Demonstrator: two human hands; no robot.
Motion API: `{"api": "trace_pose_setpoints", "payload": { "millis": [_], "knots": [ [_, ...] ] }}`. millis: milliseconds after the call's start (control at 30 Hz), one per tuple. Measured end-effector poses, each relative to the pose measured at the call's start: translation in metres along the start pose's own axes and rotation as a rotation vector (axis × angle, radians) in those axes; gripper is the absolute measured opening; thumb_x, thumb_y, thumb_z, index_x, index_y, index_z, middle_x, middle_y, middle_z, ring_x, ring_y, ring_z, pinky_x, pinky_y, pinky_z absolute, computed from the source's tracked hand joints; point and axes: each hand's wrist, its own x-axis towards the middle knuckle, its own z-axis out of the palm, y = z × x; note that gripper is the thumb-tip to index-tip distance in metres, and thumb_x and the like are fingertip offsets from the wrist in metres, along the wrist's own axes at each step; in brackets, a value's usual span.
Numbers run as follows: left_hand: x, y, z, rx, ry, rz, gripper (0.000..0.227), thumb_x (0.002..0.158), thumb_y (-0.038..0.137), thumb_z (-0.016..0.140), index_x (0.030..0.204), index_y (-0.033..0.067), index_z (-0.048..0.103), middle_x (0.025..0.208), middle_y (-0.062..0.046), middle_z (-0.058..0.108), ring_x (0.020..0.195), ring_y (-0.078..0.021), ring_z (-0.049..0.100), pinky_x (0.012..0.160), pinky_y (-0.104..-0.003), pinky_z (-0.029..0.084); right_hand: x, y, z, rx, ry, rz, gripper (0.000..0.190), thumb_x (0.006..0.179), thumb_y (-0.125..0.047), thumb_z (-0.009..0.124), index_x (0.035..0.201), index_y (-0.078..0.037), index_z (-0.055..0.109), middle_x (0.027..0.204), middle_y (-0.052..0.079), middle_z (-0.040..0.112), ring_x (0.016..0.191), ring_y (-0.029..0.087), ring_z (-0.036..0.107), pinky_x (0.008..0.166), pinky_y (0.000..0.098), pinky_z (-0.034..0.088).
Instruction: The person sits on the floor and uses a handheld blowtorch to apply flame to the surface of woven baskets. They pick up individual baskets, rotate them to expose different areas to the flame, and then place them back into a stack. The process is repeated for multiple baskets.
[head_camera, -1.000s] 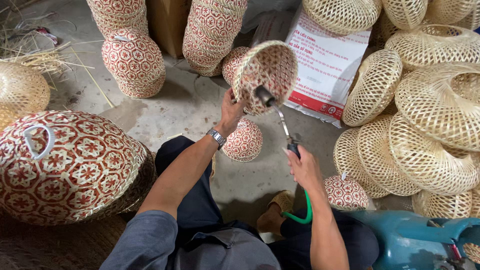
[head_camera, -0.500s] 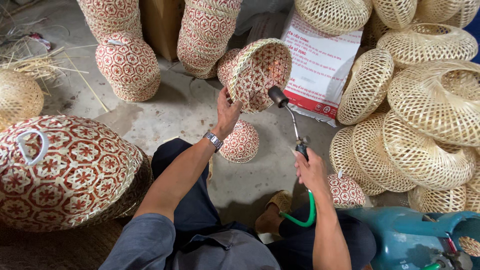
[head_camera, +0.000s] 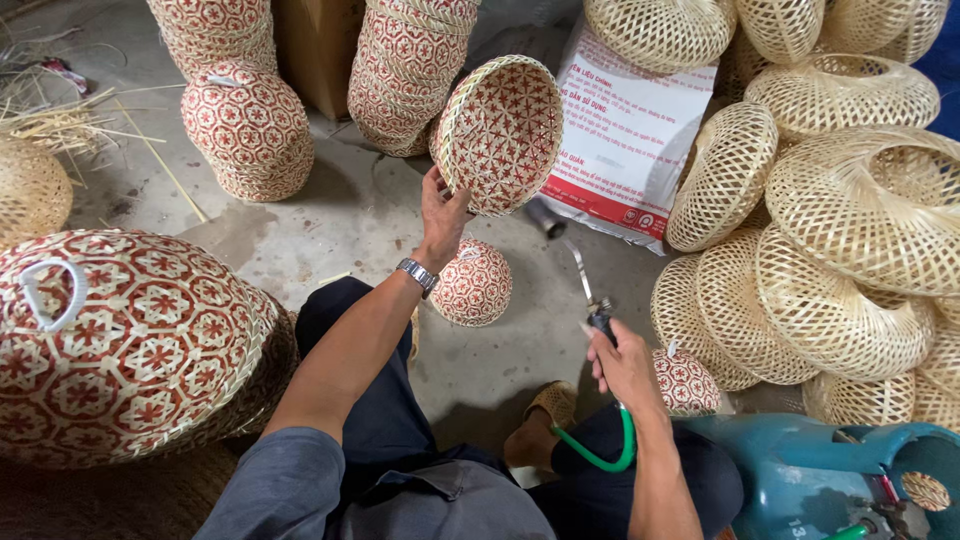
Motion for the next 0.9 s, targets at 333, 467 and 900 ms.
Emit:
{"api": "trace_pose_setpoints", "payload": {
  "millis": [333, 467, 900],
  "knots": [
    [-0.001, 0.017, -0.003, 0.022, -0.076, -0.022, 0.066, 0.090, 0.010, 0.062, 0.152, 0.0015, 0.038, 0.125, -0.015, 0.059, 0.103, -0.0216, 0.071, 0.077, -0.036, 0.066, 0.010, -0.003, -0.020, 0.140, 0.039, -0.004, 0.021, 0.100, -0.021, 0.061, 0.100, 0.000, 0.066, 0.069, 0.005, 0.061, 0.049, 0.011, 0.053, 0.038, 0.0282, 0.043],
    [0.006, 0.011, -0.009, 0.164, -0.003, -0.090, 0.064, 0.090, 0.012, 0.062, 0.149, 0.0030, 0.041, 0.121, -0.013, 0.057, 0.098, -0.0206, 0.068, 0.072, -0.033, 0.065, 0.013, -0.007, -0.029, 0.155, 0.045, -0.007, 0.021, 0.100, -0.020, 0.060, 0.098, 0.000, 0.064, 0.069, 0.005, 0.061, 0.050, 0.011, 0.054, 0.039, 0.0277, 0.043],
    [0.006, -0.008, -0.023, 0.890, 0.060, 0.374, 0.046, 0.092, 0.026, 0.071, 0.125, -0.0045, 0.061, 0.108, -0.025, 0.071, 0.097, -0.0351, 0.070, 0.085, -0.046, 0.056, 0.015, -0.014, -0.039, 0.150, 0.048, -0.016, 0.024, 0.098, -0.025, 0.064, 0.097, -0.001, 0.064, 0.068, 0.005, 0.059, 0.049, 0.010, 0.053, 0.038, 0.0282, 0.042]
  ]
}}
